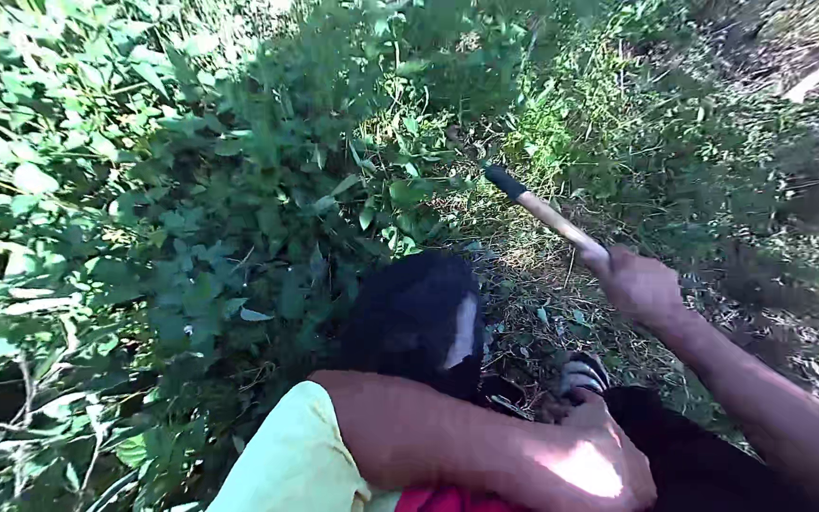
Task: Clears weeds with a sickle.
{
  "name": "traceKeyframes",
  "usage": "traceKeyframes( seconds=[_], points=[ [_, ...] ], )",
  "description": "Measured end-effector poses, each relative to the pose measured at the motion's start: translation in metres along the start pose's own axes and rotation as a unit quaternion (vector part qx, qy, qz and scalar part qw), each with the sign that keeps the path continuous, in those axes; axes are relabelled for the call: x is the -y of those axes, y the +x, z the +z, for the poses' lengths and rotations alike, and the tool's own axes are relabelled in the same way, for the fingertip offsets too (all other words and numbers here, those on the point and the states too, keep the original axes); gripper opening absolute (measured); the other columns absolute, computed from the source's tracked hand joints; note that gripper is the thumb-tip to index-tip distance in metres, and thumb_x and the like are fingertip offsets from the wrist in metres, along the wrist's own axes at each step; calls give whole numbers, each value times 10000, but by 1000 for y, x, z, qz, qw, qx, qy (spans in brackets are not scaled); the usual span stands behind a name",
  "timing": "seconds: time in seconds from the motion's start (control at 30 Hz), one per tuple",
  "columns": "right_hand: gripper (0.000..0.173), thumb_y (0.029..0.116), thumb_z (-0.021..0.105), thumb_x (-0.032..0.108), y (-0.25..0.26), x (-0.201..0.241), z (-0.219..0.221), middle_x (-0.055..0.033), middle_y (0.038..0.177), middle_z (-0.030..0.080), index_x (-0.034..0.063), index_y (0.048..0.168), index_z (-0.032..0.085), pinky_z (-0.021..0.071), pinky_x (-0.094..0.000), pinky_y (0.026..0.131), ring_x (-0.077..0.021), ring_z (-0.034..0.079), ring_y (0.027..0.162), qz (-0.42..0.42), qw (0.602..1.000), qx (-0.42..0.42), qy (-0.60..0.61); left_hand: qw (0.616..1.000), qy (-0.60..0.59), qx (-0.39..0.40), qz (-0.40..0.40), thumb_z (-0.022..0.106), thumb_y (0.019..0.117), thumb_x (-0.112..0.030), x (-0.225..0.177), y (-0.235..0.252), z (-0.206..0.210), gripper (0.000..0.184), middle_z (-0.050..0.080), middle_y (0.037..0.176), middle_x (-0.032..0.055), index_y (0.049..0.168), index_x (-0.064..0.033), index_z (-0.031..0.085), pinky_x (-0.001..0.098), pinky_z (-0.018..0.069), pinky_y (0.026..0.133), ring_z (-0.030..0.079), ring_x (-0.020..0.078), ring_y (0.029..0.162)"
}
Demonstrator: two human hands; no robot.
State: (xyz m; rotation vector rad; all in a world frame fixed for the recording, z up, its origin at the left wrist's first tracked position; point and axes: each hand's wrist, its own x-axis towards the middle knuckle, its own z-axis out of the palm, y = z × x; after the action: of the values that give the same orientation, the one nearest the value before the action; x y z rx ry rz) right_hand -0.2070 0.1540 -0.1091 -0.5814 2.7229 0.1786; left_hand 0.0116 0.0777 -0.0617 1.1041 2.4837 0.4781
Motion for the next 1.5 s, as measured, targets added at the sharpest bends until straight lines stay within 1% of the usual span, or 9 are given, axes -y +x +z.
traceKeyframes(
  seconds=[0.17, 0.37, 0.57, 0.73, 0.93, 1.1, 1.27, 1.37, 1.5],
  points=[
    [495, 1042, 586, 441, 7, 39, 1, -285, 975, 668, -51, 1080, 624, 549, -649, 699, -499, 694, 865, -251, 959, -115, -57, 999, 39, 36, -2, 476, 1003, 33, -4, 9, -8, 195, 675, 1022, 207, 1022, 44, 670, 584, 498, 885, 669, 355, 946],
    [625, 1092, 396, 480, 69, -154, 20, -378, 1267, 613, -73, 1328, 567, 443, -756, 948, -564, 591, 1203, 180, 982, -10, -49, 997, -8, 64, -38, 472, 1019, 24, -6, -11, -16, 214, 665, 1111, 231, 1093, 73, 666, 590, 478, 949, 650, 386, 1068],
    [659, 1106, 361, 500, 28, -95, 20, -335, 1262, 619, -88, 1262, 614, 457, -641, 1008, -460, 616, 1180, 238, 957, 26, 162, 991, -22, 127, -32, 340, 1061, 42, -6, -23, -20, 307, 580, 1300, 297, 1246, 133, 568, 634, 381, 1079, 561, 446, 1256],
    [534, 1091, 460, 465, 24, -10, -32, -133, 776, 568, -30, 1051, 656, 469, -468, 619, -240, 524, 634, 62, 950, 5, 307, 993, -6, 114, 8, 396, 1044, 39, -4, -24, -23, 276, 620, 1221, 287, 1208, 112, 606, 615, 439, 1002, 616, 436, 1148],
    [442, 1073, 516, 422, 12, 132, -114, -149, 822, 622, -5, 1109, 624, 513, -549, 700, -322, 634, 751, -232, 940, -145, 203, 986, -12, 155, -69, 414, 1041, 36, 14, -28, -31, 290, 591, 1321, 288, 1263, 117, 583, 606, 442, 1031, 591, 441, 1227],
    [328, 992, 661, 296, 66, 172, -64, -223, 919, 693, -28, 1030, 689, 579, -529, 712, -410, 713, 850, -403, 828, -390, 16, 964, -28, 215, -155, 362, 1082, -9, 26, -24, -43, 361, 499, 1457, 310, 1388, 150, 468, 604, 369, 1115, 503, 454, 1356],
    [384, 1035, 599, 217, 144, -40, 35, -333, 1221, 629, -26, 1331, 566, 484, -684, 954, -526, 624, 1138, -38, 989, -124, -75, 968, -80, 175, -162, 442, 1056, -30, 31, -40, -36, 332, 553, 1363, 306, 1341, 117, 529, 649, 381, 1072, 551, 459, 1272],
    [530, 1080, 437, 340, 95, -121, 105, -281, 1405, 588, 12, 1495, 467, 425, -644, 1077, -447, 554, 1331, 273, 961, 42, 15, 964, -100, 182, -168, 418, 1055, -9, 31, -56, -38, 326, 560, 1359, 303, 1334, 117, 531, 633, 377, 1074, 550, 451, 1278],
    [652, 1069, 393, 555, 46, -81, 157, -250, 1311, 654, 3, 1334, 618, 474, -622, 1023, -399, 621, 1256, 365, 911, 25, 192, 977, -76, 150, -130, 409, 1046, 11, 29, -62, -25, 325, 617, 1276, 295, 1321, 123, 543, 602, 424, 1034, 613, 432, 1189]
  ],
)
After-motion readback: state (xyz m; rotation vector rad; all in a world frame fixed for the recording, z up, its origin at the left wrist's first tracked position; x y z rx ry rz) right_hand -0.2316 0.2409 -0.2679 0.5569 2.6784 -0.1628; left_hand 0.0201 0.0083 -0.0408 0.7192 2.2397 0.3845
